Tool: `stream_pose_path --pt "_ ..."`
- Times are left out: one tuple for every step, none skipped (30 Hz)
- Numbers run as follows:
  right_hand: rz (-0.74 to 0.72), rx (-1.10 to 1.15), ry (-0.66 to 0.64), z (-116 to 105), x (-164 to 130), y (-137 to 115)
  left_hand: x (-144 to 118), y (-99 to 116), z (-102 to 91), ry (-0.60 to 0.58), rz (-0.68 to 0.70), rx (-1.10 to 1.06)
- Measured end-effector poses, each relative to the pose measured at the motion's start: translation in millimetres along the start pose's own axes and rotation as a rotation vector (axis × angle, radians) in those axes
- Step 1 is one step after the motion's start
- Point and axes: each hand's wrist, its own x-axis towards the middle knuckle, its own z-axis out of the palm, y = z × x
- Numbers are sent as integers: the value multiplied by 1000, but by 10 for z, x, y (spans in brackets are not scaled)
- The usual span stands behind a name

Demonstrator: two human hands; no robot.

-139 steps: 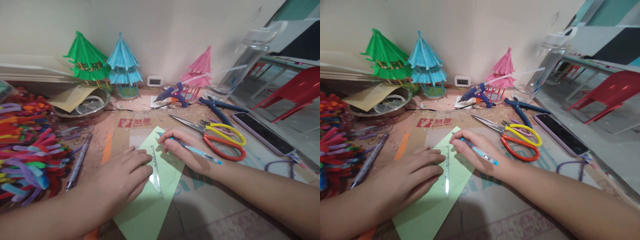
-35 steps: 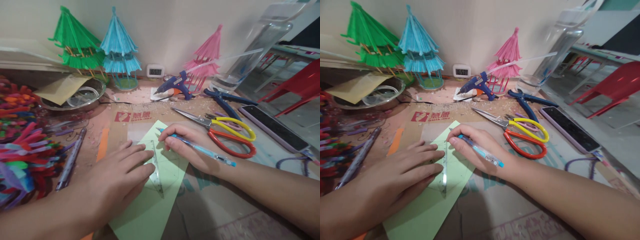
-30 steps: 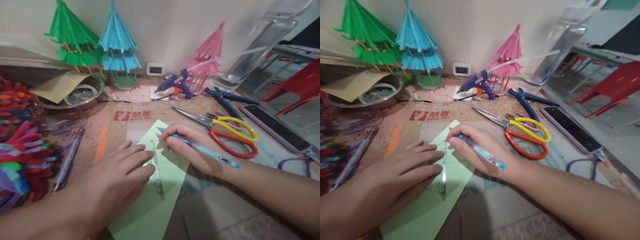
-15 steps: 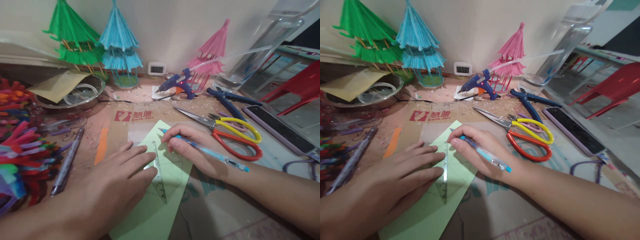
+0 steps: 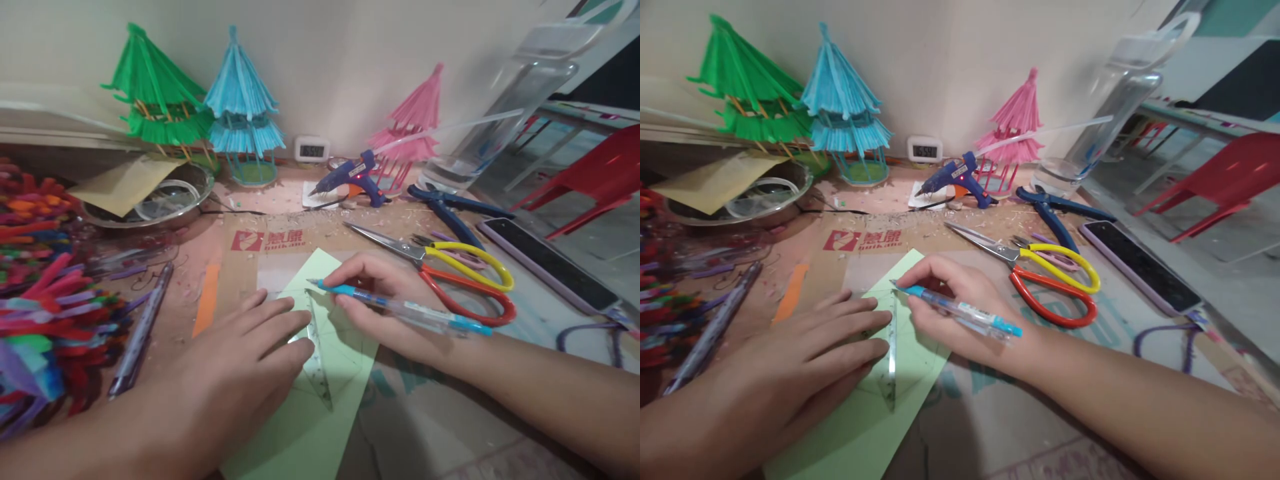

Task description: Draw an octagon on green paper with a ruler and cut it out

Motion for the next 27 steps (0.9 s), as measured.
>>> stream_pose_path --pt "2 -31 -3 -4 7 2 2 -3 0 5 3 2" --pt "-1 -55 0 -11 14 2 7 -5 1 9 3 4" --pt "-11 -71 2 -20 19 0 14 -7 2 16 1 5" --pt "-25 -76 0 -28 24 -3 23 -8 4 23 1 7" --pt "-37 -75 -6 -34 29 -9 31 -8 5 24 -2 8" --pt "-43 -69 -16 -38 33 -16 38 -6 7 22 -4 10" --pt "-42 -62 -27 -38 39 -23 44 -4 9 19 -4 12" --pt "-36 -55 -37 -36 44 -29 49 -1 11 19 -3 15" --pt "-28 -51 -43 -31 49 -34 50 2 12 21 0 21" --pt "-20 -49 -43 -26 54 -38 50 4 11 26 3 27" --pt "-15 -45 -40 -20 58 -39 49 5 9 27 2 30" --pt "-8 -41 -39 -15 61 -38 47 5 5 28 1 29" --pt "-2 -34 -41 -11 64 -36 45 3 -1 25 -1 26" --pt "6 -26 -45 -9 64 -33 43 1 -7 22 -3 20" --pt "15 -18 -52 -8 64 -30 43 -2 -14 18 -6 13" --pt "24 -11 -60 -8 64 -27 43 -4 -19 19 -9 6" --pt "30 -4 -65 -9 63 -25 45 -5 -24 19 -11 4" --pt "36 0 -68 -11 62 -23 47 -4 -27 20 -13 5" --pt "40 3 -69 -12 61 -23 49 -3 -29 21 -12 9" --pt "44 4 -71 -13 61 -24 52 0 -30 21 -8 14" --pt "45 5 -72 -14 62 -27 54 4 -30 18 -4 16" --pt "44 4 -71 -14 63 -30 55 8 -30 17 1 18" --pt "40 1 -72 -13 64 -33 54 12 -28 18 2 21" --pt "33 -2 -71 -12 65 -36 51 14 -25 24 4 22" --pt "25 -4 -68 -10 65 -38 46 15 -22 25 0 21" --pt "19 -6 -65 -9 64 -39 40 14 -18 20 -6 19" --pt "15 -5 -64 -8 62 -37 33 10 -13 17 -10 20"
